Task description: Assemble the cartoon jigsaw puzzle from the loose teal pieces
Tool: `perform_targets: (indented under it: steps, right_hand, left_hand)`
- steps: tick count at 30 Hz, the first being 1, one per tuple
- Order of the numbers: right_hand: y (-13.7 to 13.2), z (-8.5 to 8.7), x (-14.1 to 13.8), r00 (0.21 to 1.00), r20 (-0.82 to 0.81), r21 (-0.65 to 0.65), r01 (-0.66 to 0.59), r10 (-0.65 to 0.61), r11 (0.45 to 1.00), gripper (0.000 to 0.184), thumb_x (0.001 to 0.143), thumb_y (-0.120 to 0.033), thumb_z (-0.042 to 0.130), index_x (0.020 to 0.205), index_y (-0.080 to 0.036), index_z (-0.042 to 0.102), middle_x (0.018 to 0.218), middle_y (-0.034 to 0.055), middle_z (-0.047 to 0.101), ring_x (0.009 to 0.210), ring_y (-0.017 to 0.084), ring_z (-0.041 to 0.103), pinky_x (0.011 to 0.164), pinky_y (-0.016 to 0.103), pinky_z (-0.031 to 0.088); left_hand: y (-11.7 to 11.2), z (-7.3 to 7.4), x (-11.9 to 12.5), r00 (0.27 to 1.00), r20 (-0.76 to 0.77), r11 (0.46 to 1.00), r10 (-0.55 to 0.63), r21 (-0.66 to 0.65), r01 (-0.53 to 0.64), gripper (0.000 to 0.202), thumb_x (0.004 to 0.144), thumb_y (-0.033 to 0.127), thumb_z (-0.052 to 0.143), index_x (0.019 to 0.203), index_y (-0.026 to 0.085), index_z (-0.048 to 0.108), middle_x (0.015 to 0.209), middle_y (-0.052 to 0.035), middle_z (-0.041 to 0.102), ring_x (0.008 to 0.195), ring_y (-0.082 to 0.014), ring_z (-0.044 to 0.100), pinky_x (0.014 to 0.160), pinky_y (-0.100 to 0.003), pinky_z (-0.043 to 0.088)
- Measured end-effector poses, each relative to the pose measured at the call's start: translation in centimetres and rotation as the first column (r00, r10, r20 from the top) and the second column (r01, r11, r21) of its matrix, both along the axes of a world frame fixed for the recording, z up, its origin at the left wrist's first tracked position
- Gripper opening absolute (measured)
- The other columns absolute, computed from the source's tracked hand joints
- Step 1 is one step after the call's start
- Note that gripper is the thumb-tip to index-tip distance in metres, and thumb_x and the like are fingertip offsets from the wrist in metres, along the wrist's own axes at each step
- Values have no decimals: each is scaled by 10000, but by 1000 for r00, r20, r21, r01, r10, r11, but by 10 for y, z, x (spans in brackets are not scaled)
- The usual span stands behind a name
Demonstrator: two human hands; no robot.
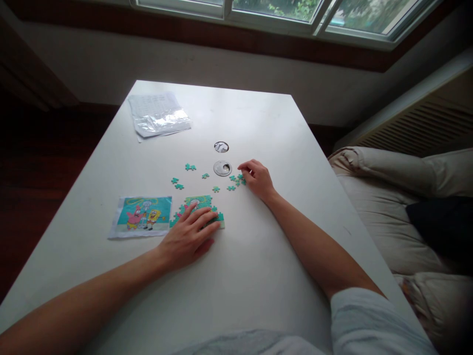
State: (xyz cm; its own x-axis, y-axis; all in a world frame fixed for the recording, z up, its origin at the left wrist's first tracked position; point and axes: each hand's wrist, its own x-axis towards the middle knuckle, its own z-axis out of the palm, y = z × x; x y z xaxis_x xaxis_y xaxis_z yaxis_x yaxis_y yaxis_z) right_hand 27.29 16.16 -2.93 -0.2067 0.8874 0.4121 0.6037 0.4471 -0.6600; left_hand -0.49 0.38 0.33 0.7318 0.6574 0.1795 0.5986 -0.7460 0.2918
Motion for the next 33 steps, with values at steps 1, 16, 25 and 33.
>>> perform_targets:
  steps: [1,16,25,33]
  right_hand:
    - [1,0,1,1000,-6,-5,1,-2,1000,192,886,-171,543,909,-230,724,892,48,641,808,192,568,685,322,462]
    - [4,-2,4,992,-78,5,99,-99,995,190,863,-174,539,886,-212,724,853,26,665,722,165,554,687,314,449]
    - [4,-2,5,986,-117,-9,115,-115,993,193,854,-177,537,883,-216,723,852,19,674,703,161,548,690,312,449]
    - [4,-1,5,989,-99,-24,109,-111,994,191,850,-193,538,886,-211,725,845,23,671,703,162,549,678,306,448]
  left_hand:
    - [0,0,0,1000,3,1000,11,1,-11,362,985,270,508,1332,225,599,1466,-86,552,1396,-283,448,1249,-575,212]
    - [-2,-1,2,967,-27,966,254,55,-253,374,965,305,538,1329,260,607,1450,-82,563,1433,-331,393,1231,-675,135]
    - [-1,-5,1,934,-71,937,349,28,-348,426,959,336,528,1378,261,556,1528,-108,472,1487,-359,301,1196,-696,202]
    - [-5,-1,4,915,-121,922,385,21,-386,446,979,370,503,1417,288,526,1556,-83,449,1501,-359,270,1194,-734,113]
